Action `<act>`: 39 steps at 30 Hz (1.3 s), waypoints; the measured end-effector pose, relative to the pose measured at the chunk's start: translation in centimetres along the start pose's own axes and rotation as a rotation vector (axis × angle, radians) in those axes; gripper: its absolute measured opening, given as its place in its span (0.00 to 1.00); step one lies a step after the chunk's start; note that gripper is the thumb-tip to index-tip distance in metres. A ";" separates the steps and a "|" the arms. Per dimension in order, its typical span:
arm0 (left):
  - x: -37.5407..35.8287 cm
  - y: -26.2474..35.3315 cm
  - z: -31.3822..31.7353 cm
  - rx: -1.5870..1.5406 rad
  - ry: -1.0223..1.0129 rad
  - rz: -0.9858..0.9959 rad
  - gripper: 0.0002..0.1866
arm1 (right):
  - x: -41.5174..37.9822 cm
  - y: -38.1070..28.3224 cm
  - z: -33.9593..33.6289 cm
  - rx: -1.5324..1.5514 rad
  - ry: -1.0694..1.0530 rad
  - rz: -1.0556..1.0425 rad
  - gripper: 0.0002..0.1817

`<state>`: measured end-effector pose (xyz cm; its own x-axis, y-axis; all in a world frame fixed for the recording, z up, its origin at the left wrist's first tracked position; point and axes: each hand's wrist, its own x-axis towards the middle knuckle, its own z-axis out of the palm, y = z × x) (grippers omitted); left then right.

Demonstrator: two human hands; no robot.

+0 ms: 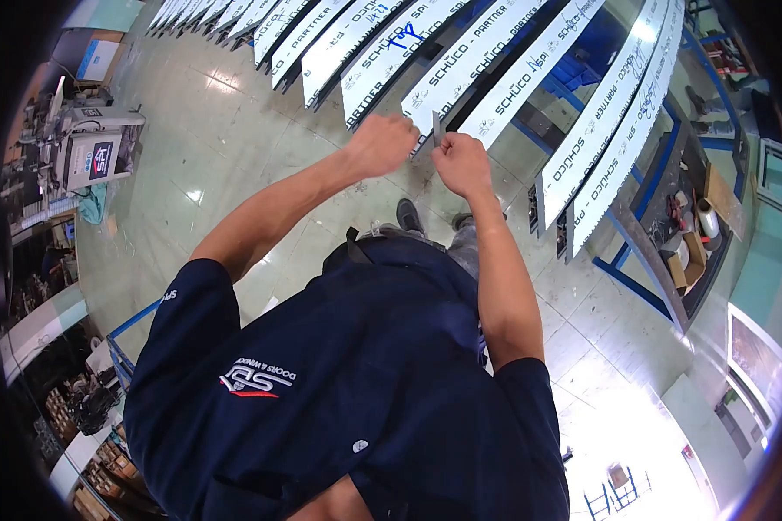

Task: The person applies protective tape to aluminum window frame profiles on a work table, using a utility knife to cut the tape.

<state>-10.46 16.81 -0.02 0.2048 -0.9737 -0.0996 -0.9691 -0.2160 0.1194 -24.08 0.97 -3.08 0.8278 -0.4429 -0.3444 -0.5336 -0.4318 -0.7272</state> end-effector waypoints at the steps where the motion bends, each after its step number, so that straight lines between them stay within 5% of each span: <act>1: 0.2 -1.0 0.1 -0.026 0.031 -0.054 0.06 | -0.1 0.0 0.0 0.010 -0.001 -0.001 0.11; 11: -1.3 -1.1 0.1 -0.244 -0.025 0.016 0.10 | 0.1 0.4 0.0 0.057 0.000 -0.001 0.12; 32: 1.1 -1.0 -1.6 -0.105 -0.299 0.059 0.10 | 0.4 0.2 -0.3 0.125 -0.024 0.028 0.12; 39: -0.1 -1.1 0.3 -0.167 -0.028 -0.050 0.11 | 0.3 0.5 -0.4 0.153 -0.031 0.034 0.11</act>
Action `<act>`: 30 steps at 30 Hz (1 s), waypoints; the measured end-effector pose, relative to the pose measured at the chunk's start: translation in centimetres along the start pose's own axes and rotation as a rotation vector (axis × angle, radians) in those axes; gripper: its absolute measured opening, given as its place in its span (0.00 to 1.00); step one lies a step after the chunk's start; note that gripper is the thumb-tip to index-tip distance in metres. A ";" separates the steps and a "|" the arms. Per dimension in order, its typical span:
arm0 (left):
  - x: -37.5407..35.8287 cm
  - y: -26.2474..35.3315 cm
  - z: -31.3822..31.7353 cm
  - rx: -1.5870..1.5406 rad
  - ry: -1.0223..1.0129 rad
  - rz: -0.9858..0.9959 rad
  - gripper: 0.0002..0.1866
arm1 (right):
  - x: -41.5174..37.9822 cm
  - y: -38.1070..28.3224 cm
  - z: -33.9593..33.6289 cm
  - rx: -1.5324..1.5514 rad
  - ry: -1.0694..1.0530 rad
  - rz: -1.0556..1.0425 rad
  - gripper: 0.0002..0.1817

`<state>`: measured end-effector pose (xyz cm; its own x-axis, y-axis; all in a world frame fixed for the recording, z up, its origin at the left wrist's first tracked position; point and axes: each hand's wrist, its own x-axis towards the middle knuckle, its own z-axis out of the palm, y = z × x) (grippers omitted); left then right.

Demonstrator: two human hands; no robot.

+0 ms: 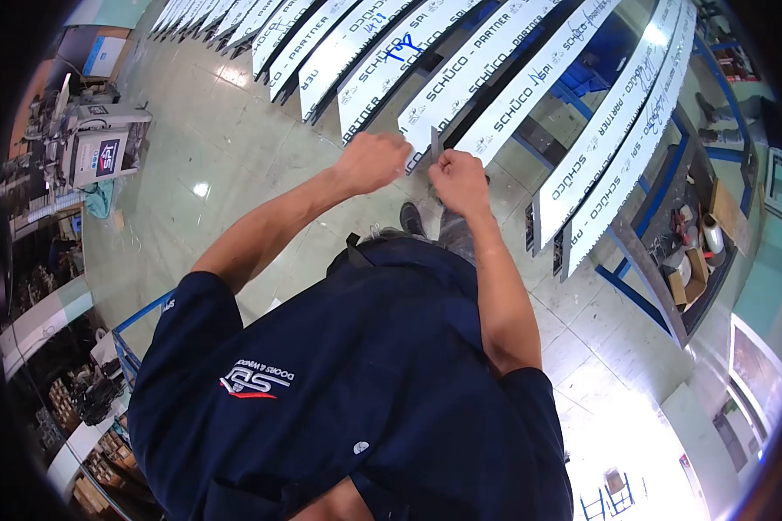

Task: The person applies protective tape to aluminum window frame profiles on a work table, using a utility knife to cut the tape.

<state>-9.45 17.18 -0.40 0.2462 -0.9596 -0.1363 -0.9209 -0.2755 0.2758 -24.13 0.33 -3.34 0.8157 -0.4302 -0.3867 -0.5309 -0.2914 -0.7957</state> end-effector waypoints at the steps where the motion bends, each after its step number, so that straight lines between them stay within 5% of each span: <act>1: -0.4 -0.3 0.0 -0.050 0.053 -0.063 0.10 | -0.3 0.0 0.0 0.001 0.002 -0.009 0.11; 5: -2.6 0.4 -0.7 -0.215 0.230 -0.028 0.08 | -0.6 0.1 -0.1 0.011 0.006 -0.049 0.11; 11: -3.1 0.5 2.2 -0.063 0.292 0.121 0.05 | -0.4 0.0 -0.1 0.004 -0.003 -0.051 0.11; 23: 0.4 2.4 -0.6 0.311 -0.135 0.375 0.07 | -0.1 0.3 0.4 -0.045 0.042 -0.118 0.10; 30: 0.9 1.0 0.3 0.242 -0.002 0.386 0.08 | -0.3 -0.2 -0.1 -0.037 0.008 -0.004 0.12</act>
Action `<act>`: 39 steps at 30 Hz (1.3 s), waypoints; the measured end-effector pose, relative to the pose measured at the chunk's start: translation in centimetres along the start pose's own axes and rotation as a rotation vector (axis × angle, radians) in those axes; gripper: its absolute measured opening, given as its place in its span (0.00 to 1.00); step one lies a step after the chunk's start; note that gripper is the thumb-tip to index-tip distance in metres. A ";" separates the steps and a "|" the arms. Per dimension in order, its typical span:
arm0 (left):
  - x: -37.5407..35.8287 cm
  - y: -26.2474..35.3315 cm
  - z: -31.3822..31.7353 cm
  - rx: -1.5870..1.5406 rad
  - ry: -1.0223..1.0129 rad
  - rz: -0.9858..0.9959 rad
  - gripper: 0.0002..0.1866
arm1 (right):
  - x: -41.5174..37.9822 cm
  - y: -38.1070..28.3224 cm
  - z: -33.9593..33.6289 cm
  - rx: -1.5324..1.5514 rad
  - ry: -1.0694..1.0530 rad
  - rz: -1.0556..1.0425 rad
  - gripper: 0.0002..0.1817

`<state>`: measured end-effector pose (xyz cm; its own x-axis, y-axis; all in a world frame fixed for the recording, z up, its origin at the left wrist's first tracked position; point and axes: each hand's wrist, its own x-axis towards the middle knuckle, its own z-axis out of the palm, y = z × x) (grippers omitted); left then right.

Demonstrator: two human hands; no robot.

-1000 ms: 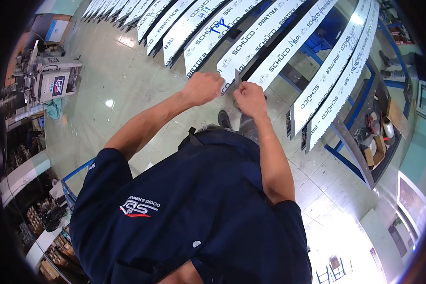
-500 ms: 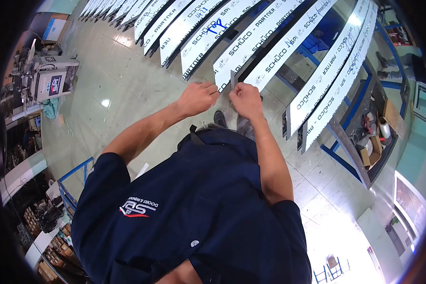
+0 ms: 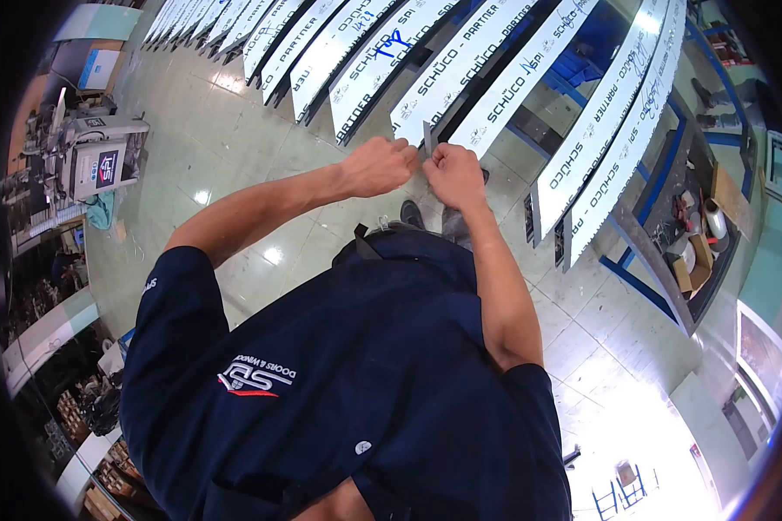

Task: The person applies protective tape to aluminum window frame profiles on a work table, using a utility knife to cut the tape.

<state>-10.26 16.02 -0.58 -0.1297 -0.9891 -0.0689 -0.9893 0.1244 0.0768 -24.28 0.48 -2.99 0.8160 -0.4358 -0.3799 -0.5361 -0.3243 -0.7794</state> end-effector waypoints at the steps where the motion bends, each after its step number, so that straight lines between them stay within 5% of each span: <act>1: -0.3 -0.3 0.1 -0.065 0.073 -0.055 0.08 | 0.0 0.0 0.0 -0.001 -0.003 -0.002 0.12; 5: -2.2 -1.4 0.4 -0.347 0.360 -0.446 0.09 | 0.0 0.0 -0.1 0.031 -0.007 -0.037 0.12; 8: -3.8 -0.6 0.3 -0.455 0.446 -0.523 0.10 | 0.0 -0.3 0.1 0.032 -0.018 -0.051 0.12; 23: -2.5 1.0 2.0 -0.223 0.191 -0.311 0.06 | 0.7 -0.1 0.2 -0.014 -0.046 -0.044 0.12; 32: -3.2 3.5 1.9 -0.630 0.572 -0.561 0.08 | 0.4 -1.4 0.3 0.057 -0.090 -0.042 0.12; 39: -2.8 3.9 2.9 -0.570 0.542 -0.646 0.05 | 1.9 -1.8 1.0 0.023 -0.128 -0.082 0.12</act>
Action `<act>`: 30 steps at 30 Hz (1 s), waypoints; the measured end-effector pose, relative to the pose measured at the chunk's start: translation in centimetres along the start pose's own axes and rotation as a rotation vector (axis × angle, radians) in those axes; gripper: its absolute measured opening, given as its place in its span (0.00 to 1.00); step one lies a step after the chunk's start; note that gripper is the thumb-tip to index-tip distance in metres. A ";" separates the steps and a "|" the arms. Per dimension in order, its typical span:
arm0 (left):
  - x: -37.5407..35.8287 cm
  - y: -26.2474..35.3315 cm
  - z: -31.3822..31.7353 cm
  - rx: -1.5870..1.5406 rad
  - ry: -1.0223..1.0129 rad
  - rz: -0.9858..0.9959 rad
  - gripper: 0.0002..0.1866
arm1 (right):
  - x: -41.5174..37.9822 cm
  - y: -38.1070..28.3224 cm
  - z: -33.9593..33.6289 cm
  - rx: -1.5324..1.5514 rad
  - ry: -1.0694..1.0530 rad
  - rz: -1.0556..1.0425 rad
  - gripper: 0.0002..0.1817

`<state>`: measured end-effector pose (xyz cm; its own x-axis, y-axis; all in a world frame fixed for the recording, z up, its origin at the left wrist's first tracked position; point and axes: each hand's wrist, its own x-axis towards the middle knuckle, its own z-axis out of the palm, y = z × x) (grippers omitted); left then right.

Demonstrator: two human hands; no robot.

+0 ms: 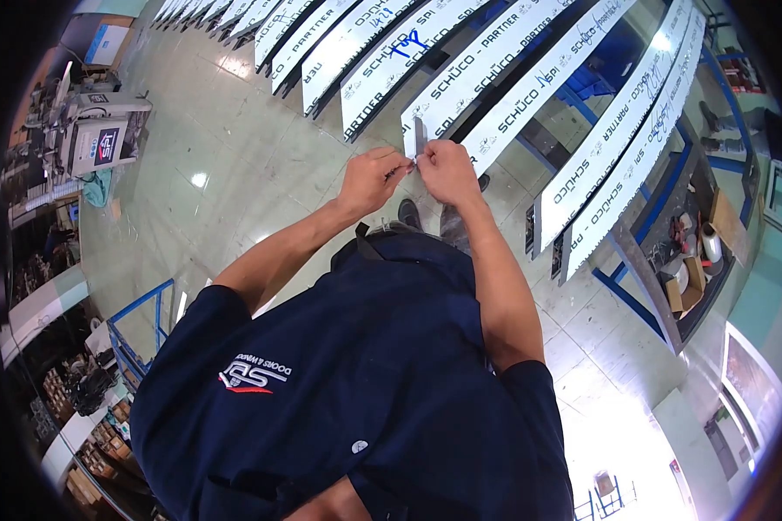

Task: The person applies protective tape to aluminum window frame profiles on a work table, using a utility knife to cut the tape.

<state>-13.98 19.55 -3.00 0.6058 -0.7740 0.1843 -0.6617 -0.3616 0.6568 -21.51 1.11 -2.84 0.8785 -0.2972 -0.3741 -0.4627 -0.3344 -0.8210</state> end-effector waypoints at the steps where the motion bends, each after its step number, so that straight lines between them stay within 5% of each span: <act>1: 0.0 -0.1 0.2 -0.001 0.016 0.004 0.05 | 0.1 0.0 0.0 -0.002 -0.006 0.000 0.12; 20: -0.4 0.4 0.7 0.122 0.007 -0.029 0.06 | 0.3 -1.6 0.6 -0.230 0.073 -0.080 0.12; 30: 0.4 0.0 0.7 0.100 -0.206 -0.097 0.08 | 0.4 -1.8 0.8 -0.243 0.069 -0.045 0.13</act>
<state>-14.12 18.87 -3.44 0.5724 -0.8192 -0.0354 -0.6518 -0.4808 0.5865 -20.25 2.34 -1.85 0.8926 -0.3349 -0.3018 -0.4454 -0.5518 -0.7051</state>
